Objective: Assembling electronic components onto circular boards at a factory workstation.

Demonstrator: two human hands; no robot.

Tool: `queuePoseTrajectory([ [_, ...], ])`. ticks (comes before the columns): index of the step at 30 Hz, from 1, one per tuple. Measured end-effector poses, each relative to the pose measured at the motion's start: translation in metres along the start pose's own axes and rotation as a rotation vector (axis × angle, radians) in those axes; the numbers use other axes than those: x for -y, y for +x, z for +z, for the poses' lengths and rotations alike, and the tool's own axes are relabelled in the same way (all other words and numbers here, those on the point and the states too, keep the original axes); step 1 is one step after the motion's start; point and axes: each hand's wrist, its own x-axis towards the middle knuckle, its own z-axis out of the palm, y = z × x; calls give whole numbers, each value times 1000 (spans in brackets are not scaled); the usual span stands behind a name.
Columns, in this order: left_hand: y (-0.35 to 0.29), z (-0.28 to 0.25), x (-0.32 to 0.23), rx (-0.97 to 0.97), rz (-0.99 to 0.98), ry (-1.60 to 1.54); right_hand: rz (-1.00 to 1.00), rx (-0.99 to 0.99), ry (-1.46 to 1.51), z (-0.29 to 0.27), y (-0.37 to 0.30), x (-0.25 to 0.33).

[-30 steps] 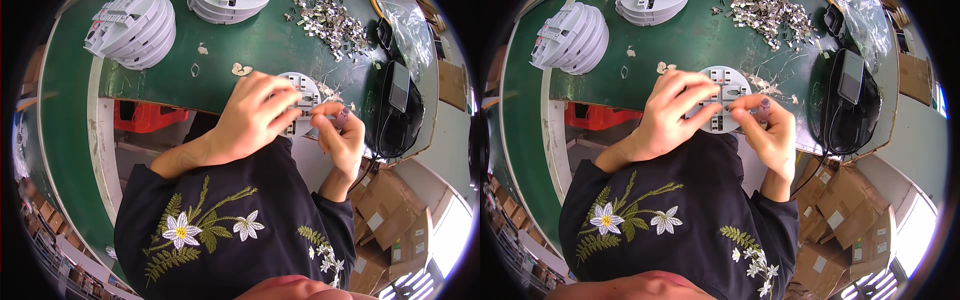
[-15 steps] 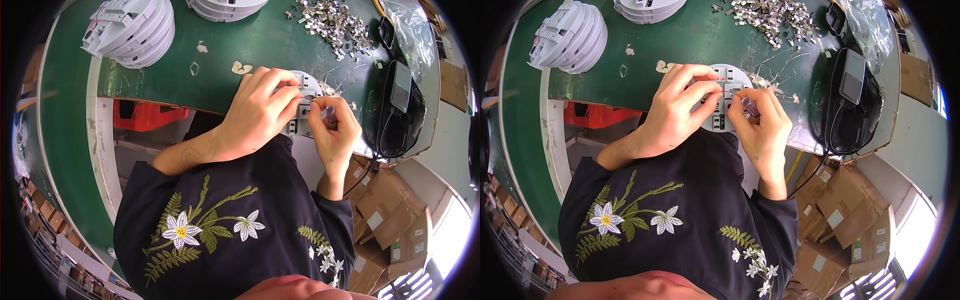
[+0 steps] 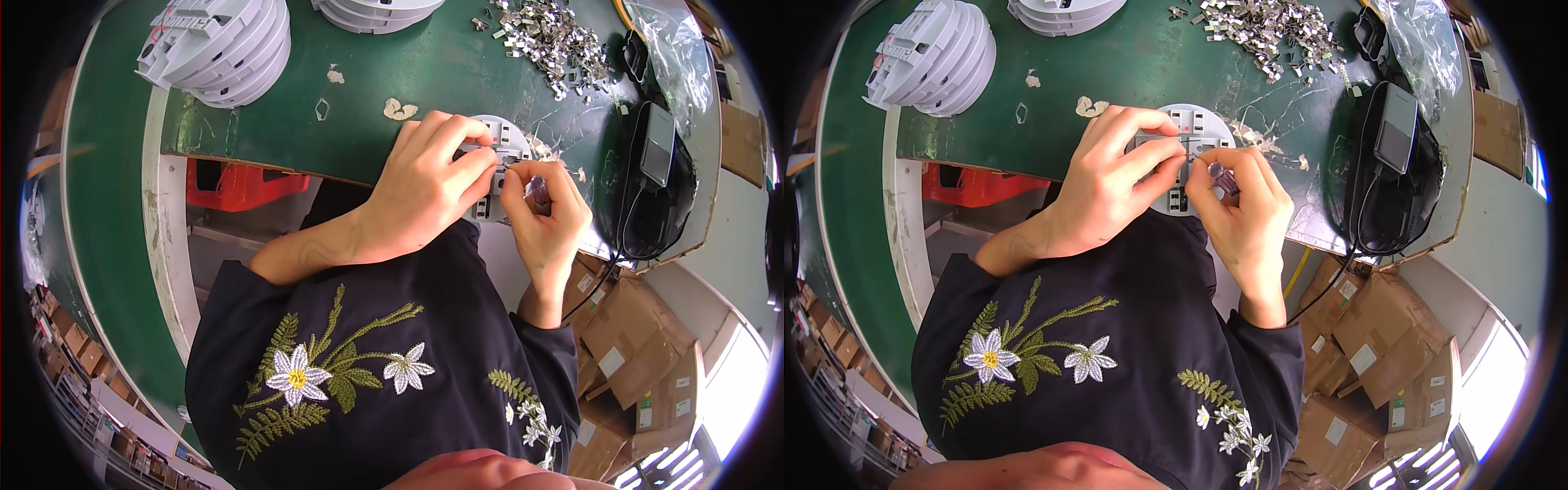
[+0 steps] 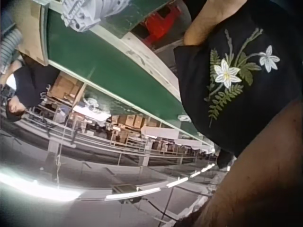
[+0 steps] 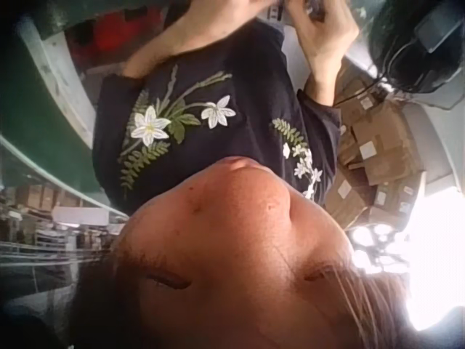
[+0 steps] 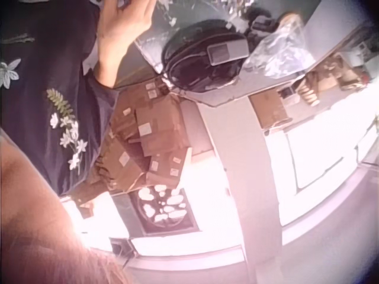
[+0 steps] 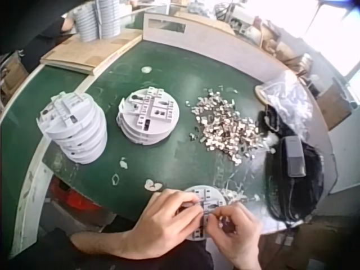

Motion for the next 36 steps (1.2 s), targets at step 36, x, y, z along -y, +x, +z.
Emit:
queuePoseTrajectory([
  [36,-9,-10,9,-37,-86,-165,-509,479,-590,-13,33,6],
])
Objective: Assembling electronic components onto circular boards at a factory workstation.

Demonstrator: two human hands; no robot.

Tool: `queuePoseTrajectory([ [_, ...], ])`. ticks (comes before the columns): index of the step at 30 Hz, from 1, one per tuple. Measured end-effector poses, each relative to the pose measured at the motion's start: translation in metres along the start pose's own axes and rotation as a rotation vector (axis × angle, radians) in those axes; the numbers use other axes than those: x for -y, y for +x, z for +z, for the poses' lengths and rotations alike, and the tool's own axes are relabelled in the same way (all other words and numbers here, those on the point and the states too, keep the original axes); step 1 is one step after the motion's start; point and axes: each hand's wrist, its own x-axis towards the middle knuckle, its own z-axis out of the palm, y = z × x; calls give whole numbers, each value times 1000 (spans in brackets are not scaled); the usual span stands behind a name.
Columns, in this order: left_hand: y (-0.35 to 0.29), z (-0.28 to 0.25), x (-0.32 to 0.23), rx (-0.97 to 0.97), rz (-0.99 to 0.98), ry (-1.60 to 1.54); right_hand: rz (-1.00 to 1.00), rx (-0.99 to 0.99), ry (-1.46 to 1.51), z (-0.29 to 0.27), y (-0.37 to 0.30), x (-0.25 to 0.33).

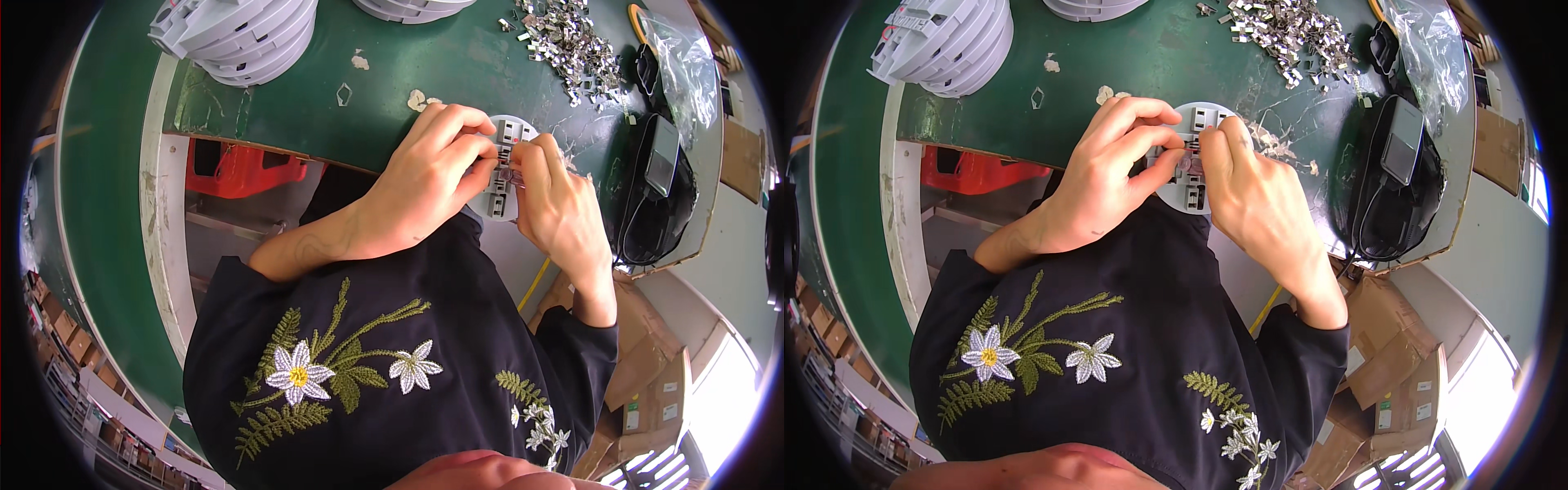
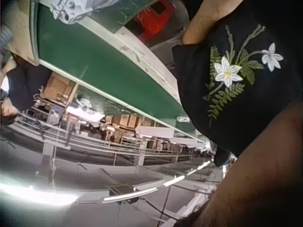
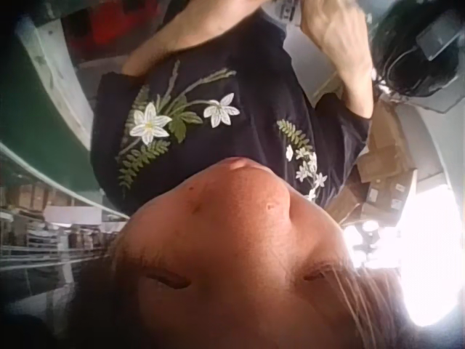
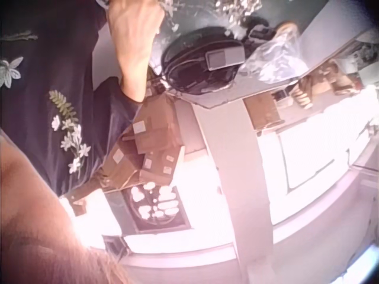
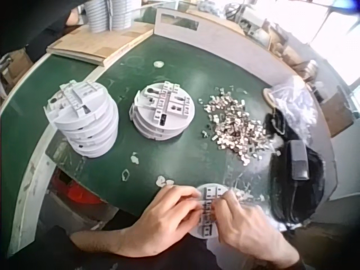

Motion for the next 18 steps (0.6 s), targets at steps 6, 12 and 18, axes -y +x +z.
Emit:
queuePoseTrajectory([
  [6,-2,1,0,-12,-12,-14,-28,1,-10,1,1,-1],
  [12,-1,-1,0,-1,-19,-32,-41,82,-154,-4,6,6],
  [18,1,-2,1,4,-23,-48,-52,174,-241,-14,15,15],
])
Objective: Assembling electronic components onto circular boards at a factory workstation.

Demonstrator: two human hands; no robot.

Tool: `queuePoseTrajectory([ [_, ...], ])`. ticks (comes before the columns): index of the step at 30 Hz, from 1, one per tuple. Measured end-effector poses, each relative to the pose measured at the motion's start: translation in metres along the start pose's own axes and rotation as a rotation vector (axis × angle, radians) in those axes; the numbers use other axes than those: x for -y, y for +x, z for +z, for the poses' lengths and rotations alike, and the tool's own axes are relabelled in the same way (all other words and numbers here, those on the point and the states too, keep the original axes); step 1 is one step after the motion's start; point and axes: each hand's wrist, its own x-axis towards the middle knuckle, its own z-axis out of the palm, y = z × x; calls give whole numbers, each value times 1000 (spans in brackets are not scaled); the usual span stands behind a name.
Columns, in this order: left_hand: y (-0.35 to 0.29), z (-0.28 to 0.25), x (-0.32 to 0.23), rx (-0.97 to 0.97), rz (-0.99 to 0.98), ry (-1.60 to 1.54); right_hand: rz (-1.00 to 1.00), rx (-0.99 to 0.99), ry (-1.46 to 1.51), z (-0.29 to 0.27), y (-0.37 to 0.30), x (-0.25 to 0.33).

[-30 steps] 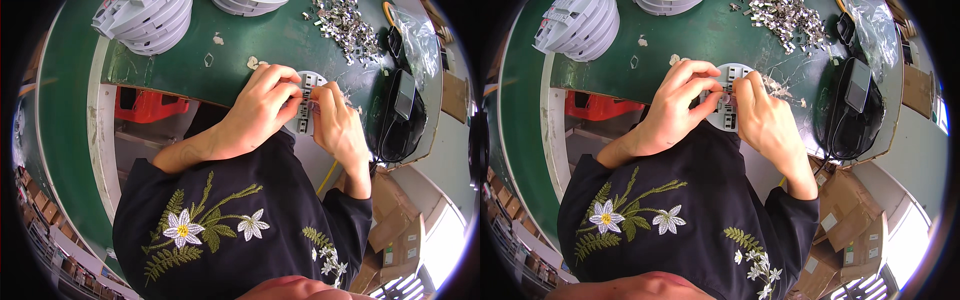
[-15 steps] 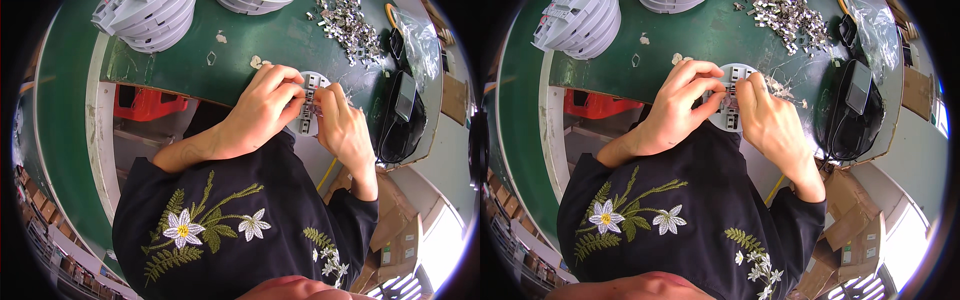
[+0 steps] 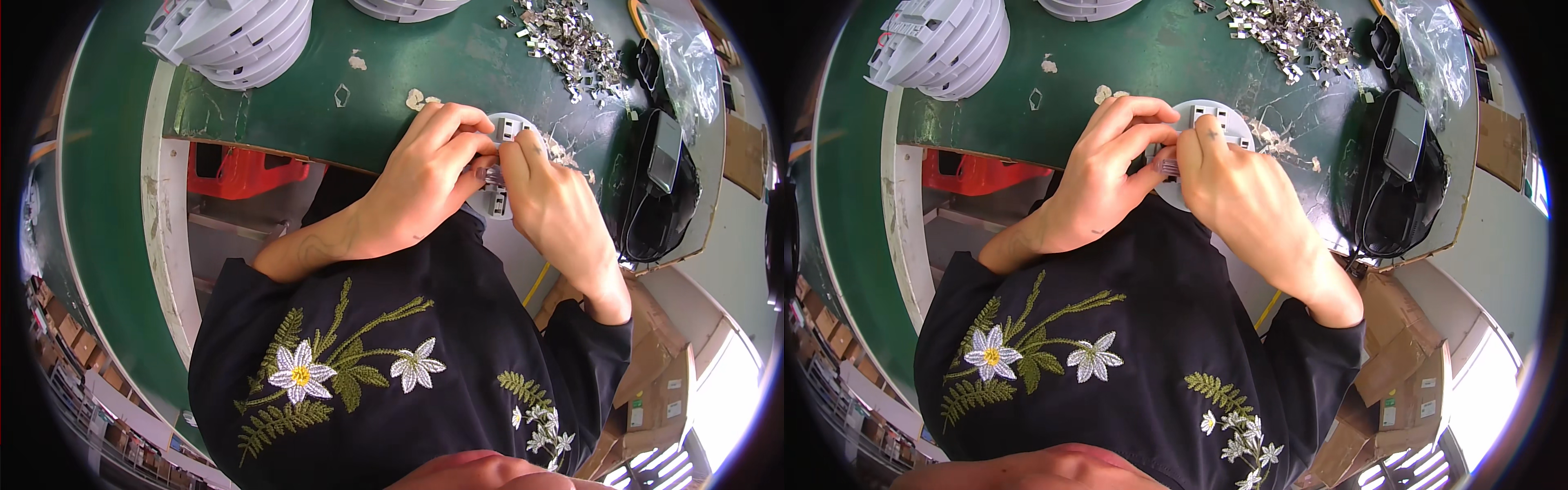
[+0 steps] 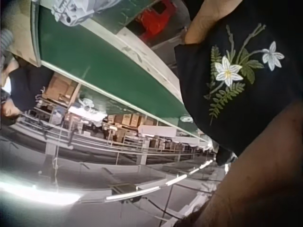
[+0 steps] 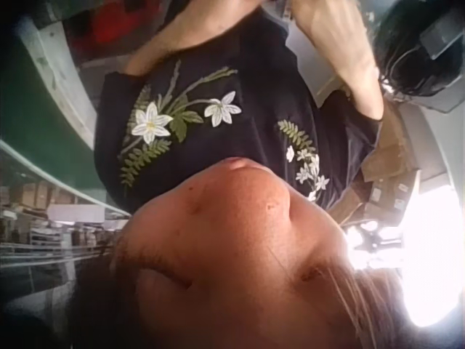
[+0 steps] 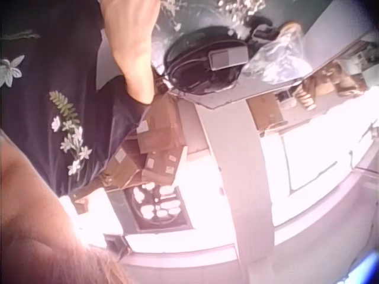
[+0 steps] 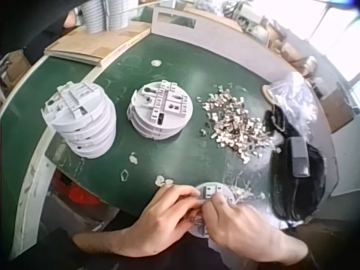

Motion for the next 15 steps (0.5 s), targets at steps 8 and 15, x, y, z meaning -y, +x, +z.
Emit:
queuePoseTrajectory([
  [8,15,-4,-7,96,119,118,336,-217,926,-8,-20,-22],
  [15,19,3,-4,178,228,279,184,-799,1693,23,-26,-36],
])
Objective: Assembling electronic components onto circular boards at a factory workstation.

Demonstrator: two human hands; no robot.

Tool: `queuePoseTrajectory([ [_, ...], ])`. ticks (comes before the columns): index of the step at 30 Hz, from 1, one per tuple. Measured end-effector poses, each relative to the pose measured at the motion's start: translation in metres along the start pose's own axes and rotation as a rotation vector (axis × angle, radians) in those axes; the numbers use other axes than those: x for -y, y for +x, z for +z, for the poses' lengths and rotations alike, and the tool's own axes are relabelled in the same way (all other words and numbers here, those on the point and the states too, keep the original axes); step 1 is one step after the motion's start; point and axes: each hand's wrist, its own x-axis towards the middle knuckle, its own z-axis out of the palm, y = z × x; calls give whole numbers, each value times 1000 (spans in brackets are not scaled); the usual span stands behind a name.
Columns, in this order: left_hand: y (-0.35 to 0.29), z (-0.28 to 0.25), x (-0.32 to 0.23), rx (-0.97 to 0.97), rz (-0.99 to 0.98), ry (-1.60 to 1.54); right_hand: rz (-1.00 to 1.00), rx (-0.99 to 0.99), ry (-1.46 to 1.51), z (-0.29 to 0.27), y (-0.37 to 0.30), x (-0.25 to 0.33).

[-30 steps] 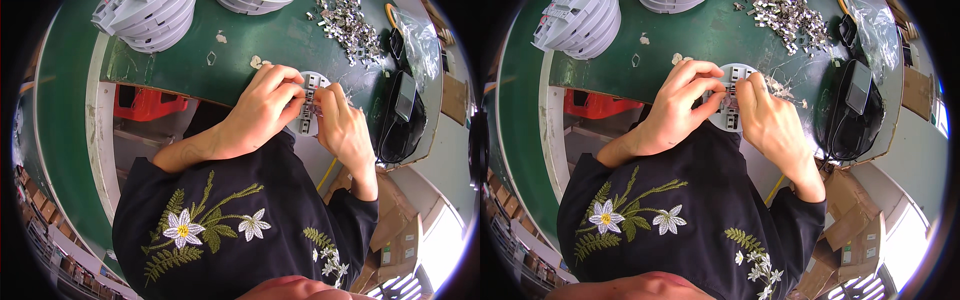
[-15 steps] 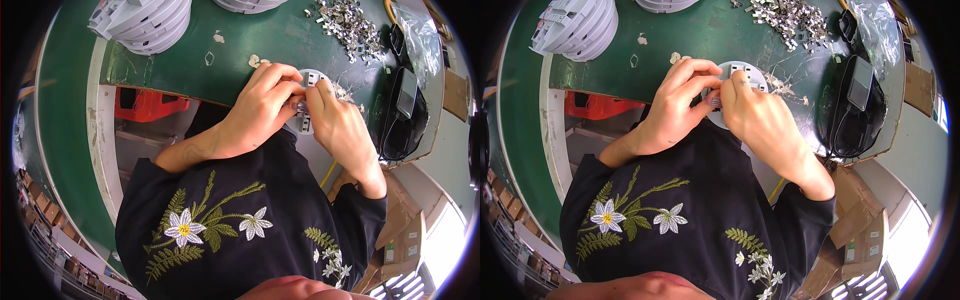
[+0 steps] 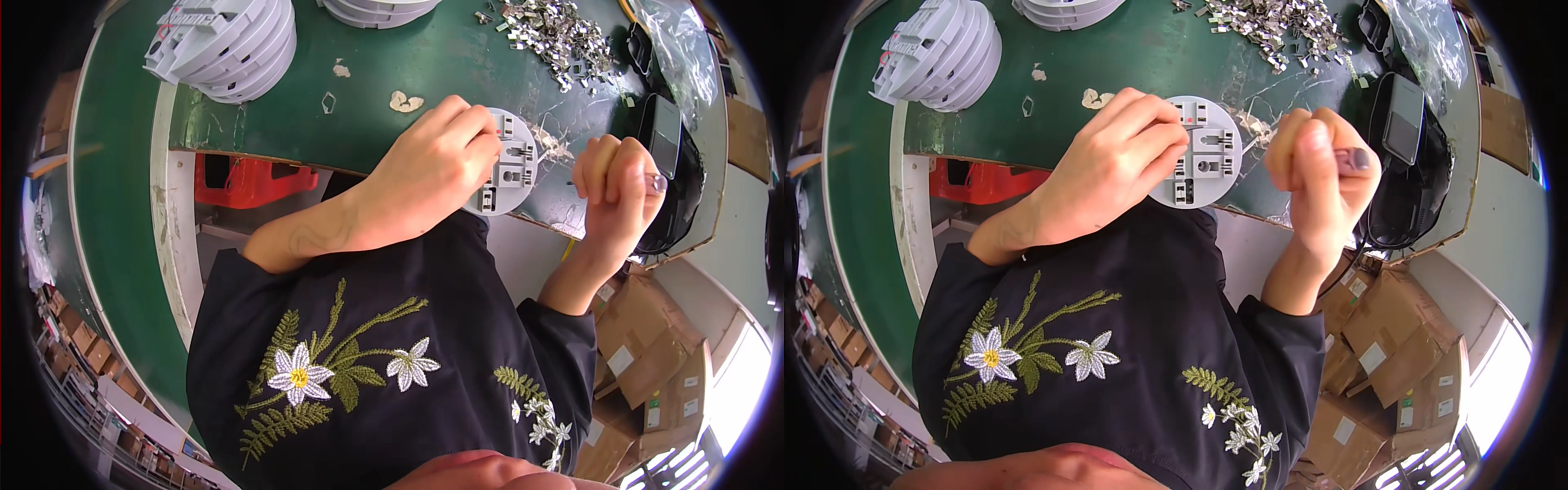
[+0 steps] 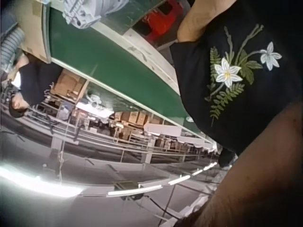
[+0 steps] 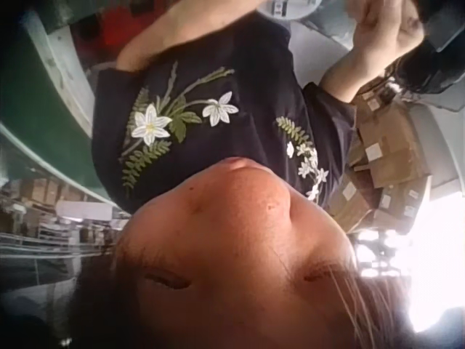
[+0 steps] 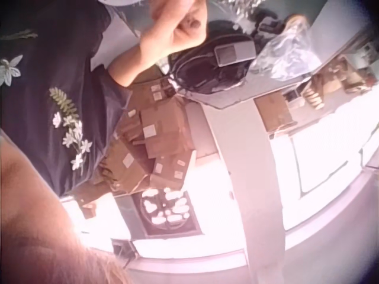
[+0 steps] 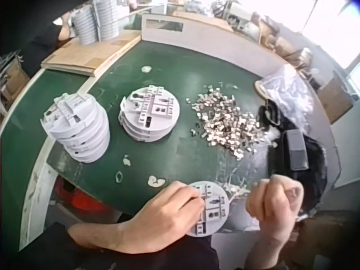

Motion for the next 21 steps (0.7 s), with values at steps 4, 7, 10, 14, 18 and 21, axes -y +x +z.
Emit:
queuePoseTrajectory([
  [4,-4,6,-4,-77,-56,-68,12,-32,225,7,1,-1],
  [7,-5,5,-5,-80,-106,-107,22,-46,350,15,3,-3],
  [10,-6,1,-3,-3,-210,-170,57,-63,496,25,7,-8],
  [14,-9,-8,5,8,-267,-410,-46,24,552,36,8,-25],
  [18,-10,-9,4,7,-290,-497,-57,57,535,42,4,-38],
  [21,-10,-9,3,0,-291,-506,-36,61,496,43,1,-45],
])
